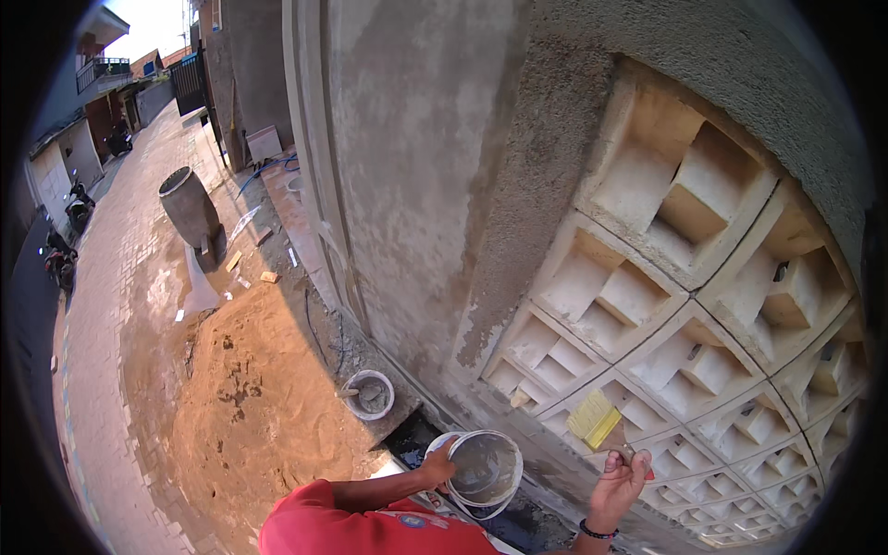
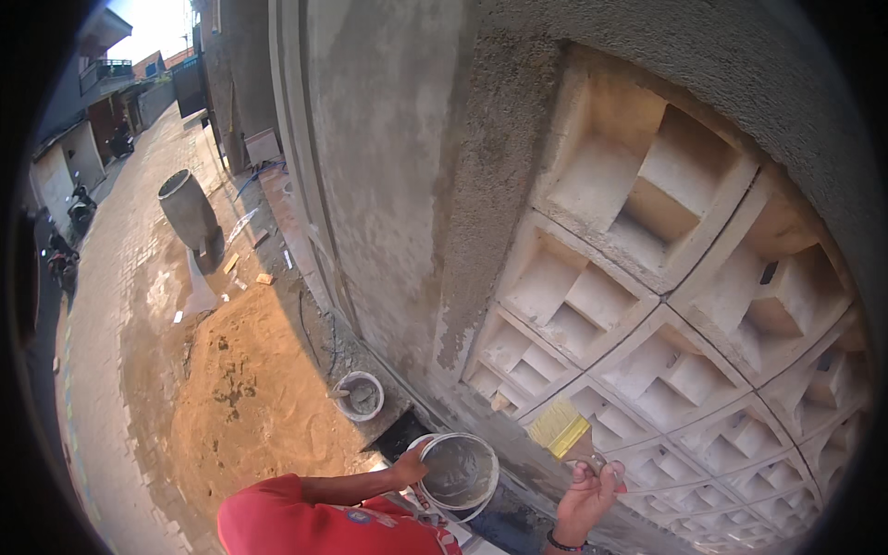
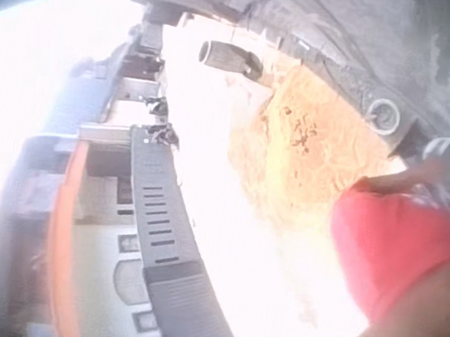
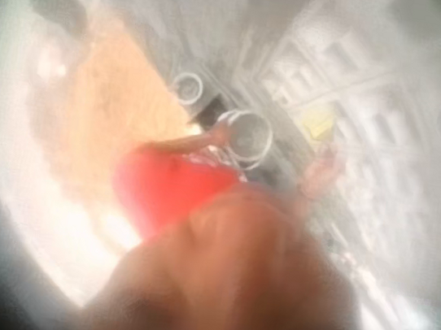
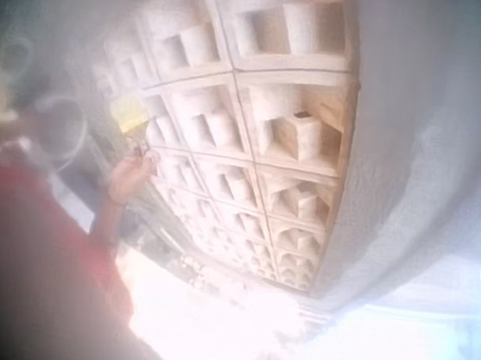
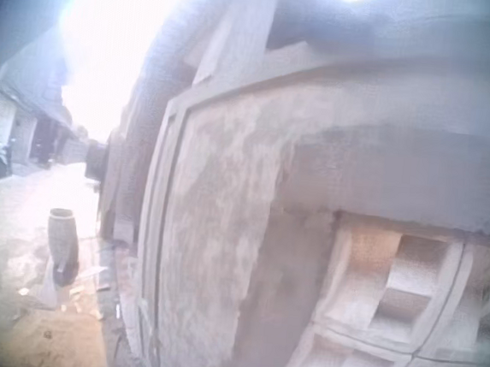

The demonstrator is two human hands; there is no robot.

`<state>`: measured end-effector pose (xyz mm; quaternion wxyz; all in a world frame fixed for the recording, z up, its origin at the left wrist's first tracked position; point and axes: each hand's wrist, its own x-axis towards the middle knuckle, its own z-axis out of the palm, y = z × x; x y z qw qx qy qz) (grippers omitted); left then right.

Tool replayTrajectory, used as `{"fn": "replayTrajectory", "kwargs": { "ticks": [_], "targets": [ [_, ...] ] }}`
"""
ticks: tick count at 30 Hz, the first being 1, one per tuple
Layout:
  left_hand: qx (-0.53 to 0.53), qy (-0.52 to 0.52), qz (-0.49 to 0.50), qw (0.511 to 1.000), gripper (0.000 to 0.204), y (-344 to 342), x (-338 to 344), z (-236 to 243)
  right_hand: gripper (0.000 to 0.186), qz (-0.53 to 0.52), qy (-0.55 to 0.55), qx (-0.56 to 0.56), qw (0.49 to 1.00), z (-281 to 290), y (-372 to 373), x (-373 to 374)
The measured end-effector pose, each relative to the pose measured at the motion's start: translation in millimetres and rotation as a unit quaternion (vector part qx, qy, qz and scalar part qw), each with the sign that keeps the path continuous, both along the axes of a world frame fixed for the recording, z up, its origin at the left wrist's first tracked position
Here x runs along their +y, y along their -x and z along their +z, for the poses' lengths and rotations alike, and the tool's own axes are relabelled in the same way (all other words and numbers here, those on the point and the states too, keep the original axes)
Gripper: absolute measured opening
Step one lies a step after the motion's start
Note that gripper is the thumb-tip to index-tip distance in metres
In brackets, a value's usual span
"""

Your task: The person smooths a vertical concrete wall with a trowel, then uses a brush to clean a decorative lattice panel. The person repeatedly dips the brush into a bucket of water and scrubs the lattice surface.

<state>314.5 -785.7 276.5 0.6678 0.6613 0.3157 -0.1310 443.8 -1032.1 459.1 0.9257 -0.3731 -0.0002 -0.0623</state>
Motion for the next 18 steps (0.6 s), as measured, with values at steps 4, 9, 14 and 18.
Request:
{"fn": "replayTrajectory", "kwargs": {
  "ticks": [4, 9, 14, 18],
  "targets": [
    [-0.035, 0.048, 0.075, 0.995, 0.08, 17, 30, -22, 0.019, -0.048, 0.036, -0.247, 0.967, 124, -36, 5],
    [-0.034, 0.032, 0.054, 0.997, 0.078, 22, 43, -38, 0.018, -0.17, 0.108, -0.518, 0.831, 299, -48, 29],
    [-0.048, 0.037, 0.071, 0.996, 0.074, 25, 26, -10, 0.016, -0.146, 0.132, -0.577, 0.793, 419, -75, 60],
    [-0.053, 0.053, 0.09, 0.993, 0.074, 31, 12, 2, 0.016, -0.206, 0.233, -0.522, 0.794, 431, -95, 4]
  ]
}}
